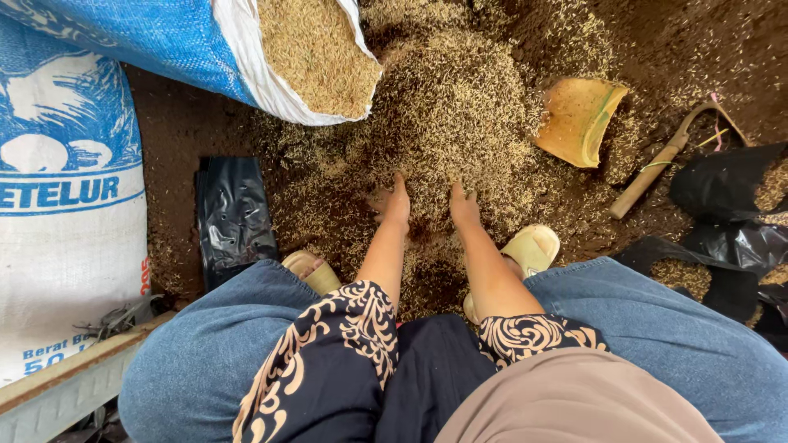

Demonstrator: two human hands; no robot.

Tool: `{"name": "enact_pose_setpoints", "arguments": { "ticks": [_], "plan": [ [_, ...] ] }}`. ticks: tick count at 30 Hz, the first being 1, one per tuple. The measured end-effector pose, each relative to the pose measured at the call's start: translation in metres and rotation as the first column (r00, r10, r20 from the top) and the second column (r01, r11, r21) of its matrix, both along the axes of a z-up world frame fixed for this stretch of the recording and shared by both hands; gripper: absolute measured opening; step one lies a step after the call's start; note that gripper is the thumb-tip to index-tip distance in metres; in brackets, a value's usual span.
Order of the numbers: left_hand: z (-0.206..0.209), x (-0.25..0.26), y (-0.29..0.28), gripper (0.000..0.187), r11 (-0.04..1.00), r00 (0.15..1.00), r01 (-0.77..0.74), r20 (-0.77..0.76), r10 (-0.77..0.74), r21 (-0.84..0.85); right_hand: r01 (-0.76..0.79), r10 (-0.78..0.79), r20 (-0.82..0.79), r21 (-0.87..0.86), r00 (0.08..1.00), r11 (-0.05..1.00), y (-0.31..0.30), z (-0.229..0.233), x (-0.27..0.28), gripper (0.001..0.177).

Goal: The person scoops grain from a large sack and mixes it with a pile of sawdust on the floor using both hands and a small scoop. The person then places the mixed material into a black plastic bag.

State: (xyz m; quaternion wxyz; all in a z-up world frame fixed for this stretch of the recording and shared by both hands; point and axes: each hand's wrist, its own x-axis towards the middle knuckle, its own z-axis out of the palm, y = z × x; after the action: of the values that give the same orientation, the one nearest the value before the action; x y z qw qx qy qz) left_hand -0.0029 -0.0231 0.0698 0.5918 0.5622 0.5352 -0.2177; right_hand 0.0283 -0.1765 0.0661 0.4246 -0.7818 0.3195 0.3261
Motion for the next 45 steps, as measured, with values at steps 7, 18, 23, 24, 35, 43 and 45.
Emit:
{"name": "enact_pose_setpoints", "arguments": {
  "ticks": [7,18,23,24,35,43,45],
  "plan": [
    [0.022,0.022,0.009,0.114,0.98,0.981,-0.068,0.168,0.101,-0.189,0.059,-0.049,-0.037,0.337,0.998,0.94,0.015,0.047,0.02,0.084],
    [0.035,0.049,0.054,0.079,0.997,0.862,0.008,0.504,-0.048,0.082,-0.222,0.131,0.35,0.236,0.928,0.946,0.004,0.124,0.093,0.069],
    [-0.018,-0.019,0.077,0.065,0.91,0.921,0.387,-0.006,-0.391,0.15,-0.394,0.393,-0.055,-0.022,0.918,0.919,-0.038,0.064,0.046,0.04],
    [-0.029,-0.034,0.079,0.063,0.881,0.88,0.47,-0.092,-0.465,0.045,-0.488,0.466,-0.201,-0.07,0.861,0.87,-0.045,0.049,0.037,0.042],
    [-0.073,-0.038,0.015,0.046,0.801,0.976,0.191,0.024,-0.216,-0.567,0.087,0.117,-0.342,0.527,0.933,0.845,-0.001,-0.024,-0.012,0.038],
    [0.011,0.038,0.04,0.048,0.869,0.885,0.352,0.425,-0.189,-0.347,-0.382,0.389,0.036,0.29,0.921,0.878,0.011,0.11,0.07,0.056],
    [0.044,0.056,0.051,0.056,0.938,0.903,0.273,0.393,-0.172,-0.216,-0.521,0.5,0.154,0.163,0.852,0.838,0.005,0.141,0.094,0.063]
  ]
}}
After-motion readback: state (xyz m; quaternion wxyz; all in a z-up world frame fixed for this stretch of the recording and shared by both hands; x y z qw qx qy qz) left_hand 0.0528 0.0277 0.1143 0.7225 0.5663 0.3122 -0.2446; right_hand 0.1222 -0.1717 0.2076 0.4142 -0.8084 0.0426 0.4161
